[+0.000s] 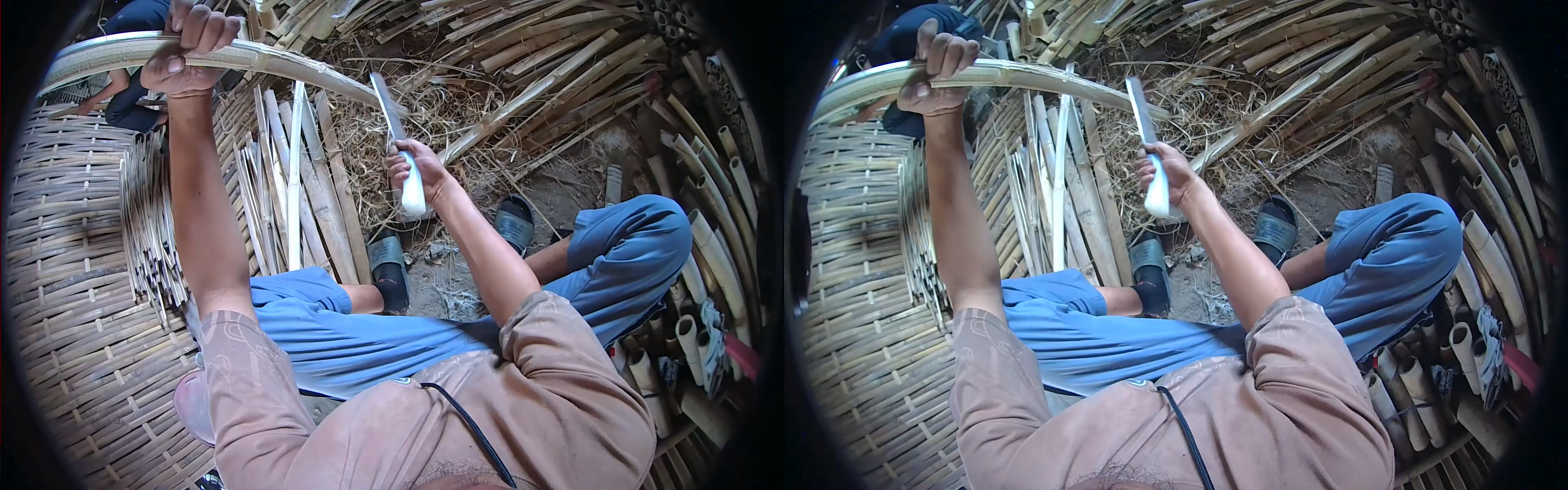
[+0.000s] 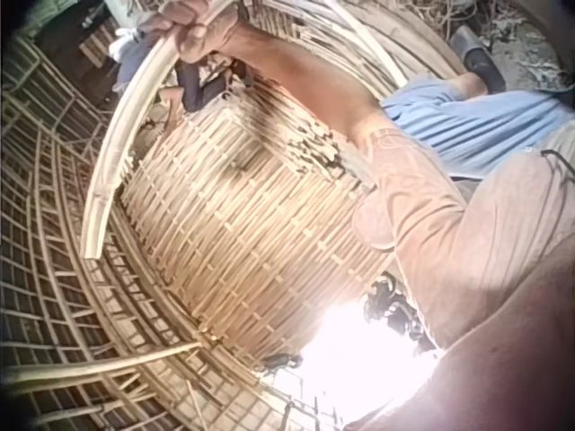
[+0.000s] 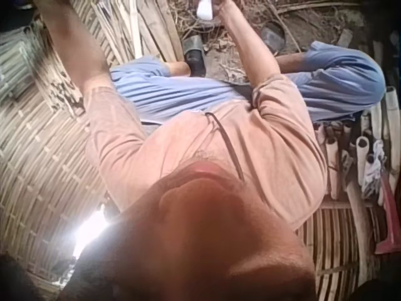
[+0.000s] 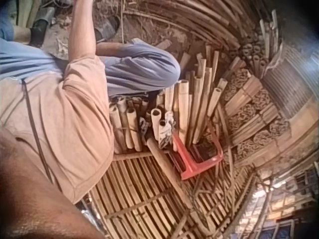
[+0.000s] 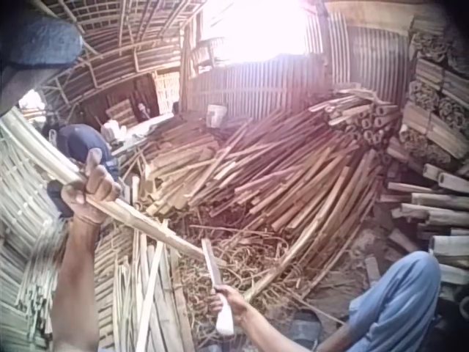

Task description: The person is using a knife to strip and smooth thin layers off a long bamboo pole or strip to prepare it for manufacturing.

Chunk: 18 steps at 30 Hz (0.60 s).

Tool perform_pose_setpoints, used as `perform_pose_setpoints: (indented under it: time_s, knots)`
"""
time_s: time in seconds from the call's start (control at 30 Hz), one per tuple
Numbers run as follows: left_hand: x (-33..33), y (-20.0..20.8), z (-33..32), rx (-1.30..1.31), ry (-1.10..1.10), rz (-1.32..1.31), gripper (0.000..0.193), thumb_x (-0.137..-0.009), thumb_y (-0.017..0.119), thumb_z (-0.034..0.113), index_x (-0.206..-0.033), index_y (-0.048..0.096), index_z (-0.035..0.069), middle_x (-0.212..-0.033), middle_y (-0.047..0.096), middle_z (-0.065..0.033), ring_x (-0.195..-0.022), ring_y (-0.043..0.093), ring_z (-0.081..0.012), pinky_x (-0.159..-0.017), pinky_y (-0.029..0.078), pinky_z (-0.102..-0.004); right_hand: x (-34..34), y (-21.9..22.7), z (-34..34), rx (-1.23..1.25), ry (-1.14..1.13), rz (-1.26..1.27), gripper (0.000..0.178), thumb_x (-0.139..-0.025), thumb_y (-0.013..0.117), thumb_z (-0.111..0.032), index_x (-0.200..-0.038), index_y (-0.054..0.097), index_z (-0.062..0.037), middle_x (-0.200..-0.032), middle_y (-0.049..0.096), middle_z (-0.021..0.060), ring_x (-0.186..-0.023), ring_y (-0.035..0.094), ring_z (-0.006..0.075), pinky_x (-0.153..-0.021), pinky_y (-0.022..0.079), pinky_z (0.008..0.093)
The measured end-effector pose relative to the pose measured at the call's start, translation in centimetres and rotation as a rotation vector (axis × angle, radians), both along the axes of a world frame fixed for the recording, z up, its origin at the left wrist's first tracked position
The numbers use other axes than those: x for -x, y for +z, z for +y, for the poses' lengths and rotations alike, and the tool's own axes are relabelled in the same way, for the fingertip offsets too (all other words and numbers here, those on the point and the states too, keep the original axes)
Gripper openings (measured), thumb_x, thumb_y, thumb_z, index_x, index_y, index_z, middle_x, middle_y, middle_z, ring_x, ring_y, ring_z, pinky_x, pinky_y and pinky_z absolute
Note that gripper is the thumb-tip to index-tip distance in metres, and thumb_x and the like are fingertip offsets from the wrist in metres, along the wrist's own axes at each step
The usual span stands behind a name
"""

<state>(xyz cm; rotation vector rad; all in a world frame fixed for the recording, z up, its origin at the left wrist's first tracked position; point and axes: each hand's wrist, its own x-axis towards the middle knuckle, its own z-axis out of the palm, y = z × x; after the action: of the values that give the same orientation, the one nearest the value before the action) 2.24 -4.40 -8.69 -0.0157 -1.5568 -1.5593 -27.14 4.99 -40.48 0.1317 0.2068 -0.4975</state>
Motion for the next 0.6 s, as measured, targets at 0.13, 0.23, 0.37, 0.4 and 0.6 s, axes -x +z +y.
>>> perform_pose_setpoints:
  time_s: [0.13,0.23,0.37,0.4,0.6]
  knots:
    - [1.9,1.0,0.4,0.015,-0.027,-0.034,0.041,-0.062,0.069,0.012,-0.091,0.041,0.016,-0.063,0.036,0.0085,-0.053,0.034,-0.0077,-0.064,0.031,-0.026,-2.4,9.9,-0.4,0.404,0.117,-0.239,0.027,-0.102,0.052,-0.034,-0.089,0.055,-0.0105,-0.069,0.046,-0.006,-0.054,0.046,0.0059,-0.046,0.041,0.0206]
    - [3.1,1.6,1.1,0.085,0.062,-0.079,0.037,-0.065,0.066,0.013,-0.092,0.041,0.015,-0.065,0.033,0.0075,-0.056,0.034,-0.0087,-0.066,0.032,-0.027,-3.8,17.4,0.5,0.511,0.087,-0.087,0.029,-0.101,0.054,-0.034,-0.088,0.057,-0.0086,-0.067,0.042,-0.0065,-0.051,0.042,0.0045,-0.041,0.039,0.0202]
    - [7.1,0.7,1.5,0.03,0.407,0.06,0.025,-0.075,0.061,0.012,-0.094,0.046,0.01,-0.07,0.041,-0.0002,-0.061,0.04,-0.0146,-0.071,0.035,-0.0286,-1.7,12.4,-0.4,0.344,0.016,-0.03,0.026,-0.102,0.052,-0.029,-0.087,0.056,-0.008,-0.068,0.044,-0.004,-0.053,0.044,0.0069,-0.043,0.04,0.0231]
    - [6.3,0.7,1.1,0.044,0.719,0.068,0.018,-0.083,0.059,0.009,-0.1,0.054,0.007,-0.081,0.056,-0.0081,-0.074,0.052,-0.0198,-0.076,0.042,-0.0336,-1.5,10.9,-0.4,0.27,0.022,-0.061,0.026,-0.102,0.051,-0.028,-0.087,0.055,-0.0077,-0.068,0.044,-0.0037,-0.053,0.044,0.0072,-0.044,0.041,0.0235]
    - [2.0,4.2,1.1,0.712,1.498,-1.227,0.05,-0.101,0.062,0.044,-0.111,0.062,-0.005,-0.085,0.071,-0.0108,-0.076,0.066,-0.0186,-0.076,0.053,-0.0339,-0.5,6.7,-0.8,-0.017,0.032,-0.217,0.019,-0.099,0.051,-0.025,-0.092,0.055,-0.0082,-0.069,0.047,-0.0021,-0.057,0.049,0.0096,-0.052,0.047,0.0279]
